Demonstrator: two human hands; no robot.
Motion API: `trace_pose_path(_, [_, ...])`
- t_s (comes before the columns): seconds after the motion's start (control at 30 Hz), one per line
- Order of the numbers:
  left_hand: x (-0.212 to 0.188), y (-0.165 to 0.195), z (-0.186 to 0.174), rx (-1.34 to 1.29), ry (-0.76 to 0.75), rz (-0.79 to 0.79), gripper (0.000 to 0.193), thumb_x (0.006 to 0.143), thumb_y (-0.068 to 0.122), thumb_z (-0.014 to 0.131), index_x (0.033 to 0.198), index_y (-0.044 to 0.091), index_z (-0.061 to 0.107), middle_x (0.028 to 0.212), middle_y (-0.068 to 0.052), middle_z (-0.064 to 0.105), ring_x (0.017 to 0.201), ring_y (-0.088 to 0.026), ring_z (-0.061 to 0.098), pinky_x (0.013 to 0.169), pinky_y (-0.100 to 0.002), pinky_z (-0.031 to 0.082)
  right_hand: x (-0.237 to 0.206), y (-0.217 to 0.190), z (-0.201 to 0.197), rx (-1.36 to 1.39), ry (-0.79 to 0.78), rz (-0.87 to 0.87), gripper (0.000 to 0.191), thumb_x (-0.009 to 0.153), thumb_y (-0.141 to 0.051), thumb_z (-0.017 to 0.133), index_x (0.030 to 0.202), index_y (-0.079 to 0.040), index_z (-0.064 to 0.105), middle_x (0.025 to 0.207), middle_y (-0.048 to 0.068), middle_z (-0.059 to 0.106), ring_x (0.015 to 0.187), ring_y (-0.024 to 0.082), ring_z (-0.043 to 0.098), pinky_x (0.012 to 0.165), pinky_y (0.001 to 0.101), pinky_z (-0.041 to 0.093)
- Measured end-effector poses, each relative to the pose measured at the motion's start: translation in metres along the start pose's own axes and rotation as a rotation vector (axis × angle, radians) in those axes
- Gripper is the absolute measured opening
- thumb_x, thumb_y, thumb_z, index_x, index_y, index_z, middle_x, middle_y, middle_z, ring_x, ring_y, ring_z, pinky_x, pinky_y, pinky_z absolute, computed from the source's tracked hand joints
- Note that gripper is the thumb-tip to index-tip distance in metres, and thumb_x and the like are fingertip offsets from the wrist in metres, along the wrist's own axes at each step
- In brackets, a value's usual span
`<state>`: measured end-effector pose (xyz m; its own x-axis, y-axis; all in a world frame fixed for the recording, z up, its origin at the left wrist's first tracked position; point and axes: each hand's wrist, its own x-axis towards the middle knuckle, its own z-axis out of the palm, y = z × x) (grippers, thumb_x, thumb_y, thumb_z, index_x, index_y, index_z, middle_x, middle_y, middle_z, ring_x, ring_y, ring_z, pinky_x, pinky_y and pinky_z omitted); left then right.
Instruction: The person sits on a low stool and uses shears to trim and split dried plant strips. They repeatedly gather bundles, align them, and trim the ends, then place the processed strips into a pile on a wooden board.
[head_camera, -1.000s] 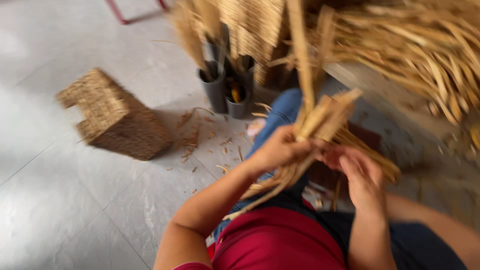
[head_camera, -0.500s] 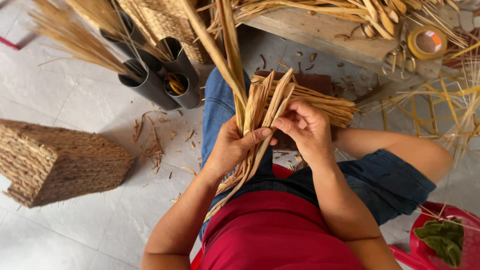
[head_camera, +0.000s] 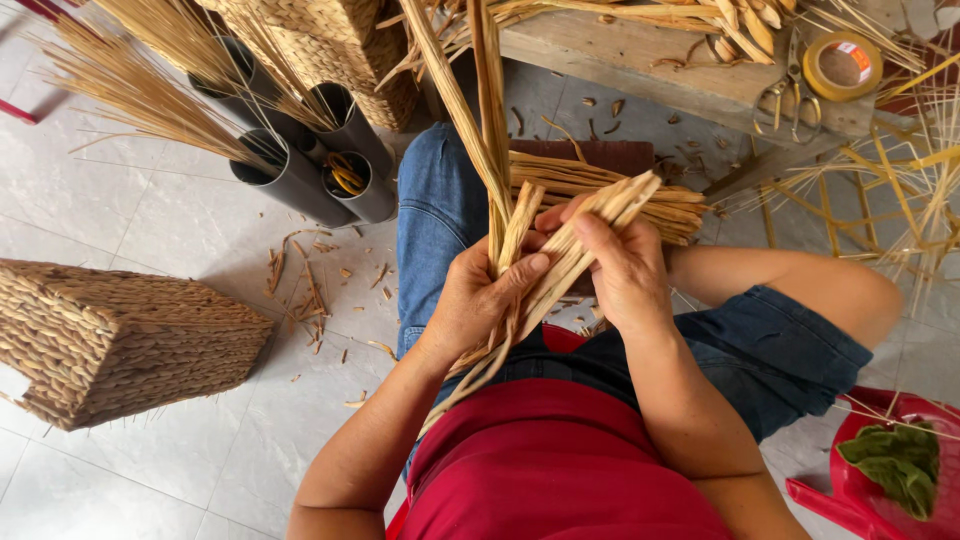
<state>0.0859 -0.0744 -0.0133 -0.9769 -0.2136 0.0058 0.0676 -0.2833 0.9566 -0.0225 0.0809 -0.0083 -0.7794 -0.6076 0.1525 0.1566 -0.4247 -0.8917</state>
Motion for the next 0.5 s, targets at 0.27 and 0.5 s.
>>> trace_pose_path(0.27, [-0.002, 0.027, 0.003, 0.478, 0.055, 0.091, 0.024, 0.099, 0.02, 0.072, 0.116, 0.003, 0.066, 0.088, -0.002, 0.072, 0.082, -0.005, 0.067, 0.074, -0.025, 0.056, -0.002, 0.01, 0.006, -0.05, -0.032, -0.108, 0.039, 0.102, -0.017, 0.076, 0.13, 0.004, 0.06, 0.103, 0.007, 0.067, 0.1, 0.014, 0.064, 0.101, 0.0284, 0.053])
trace_pose_path(0.5, [-0.006, 0.046, 0.003, 0.636, 0.064, -0.049, 0.026, 0.093, 0.022, 0.079, 0.104, 0.003, 0.065, 0.073, -0.007, 0.059, 0.067, -0.012, 0.053, 0.061, -0.03, 0.048, -0.002, 0.016, 0.011, 0.001, 0.045, -0.001, 0.029, 0.093, -0.007, 0.08, 0.115, 0.001, 0.063, 0.109, 0.009, 0.071, 0.098, 0.016, 0.068, 0.091, 0.0307, 0.058])
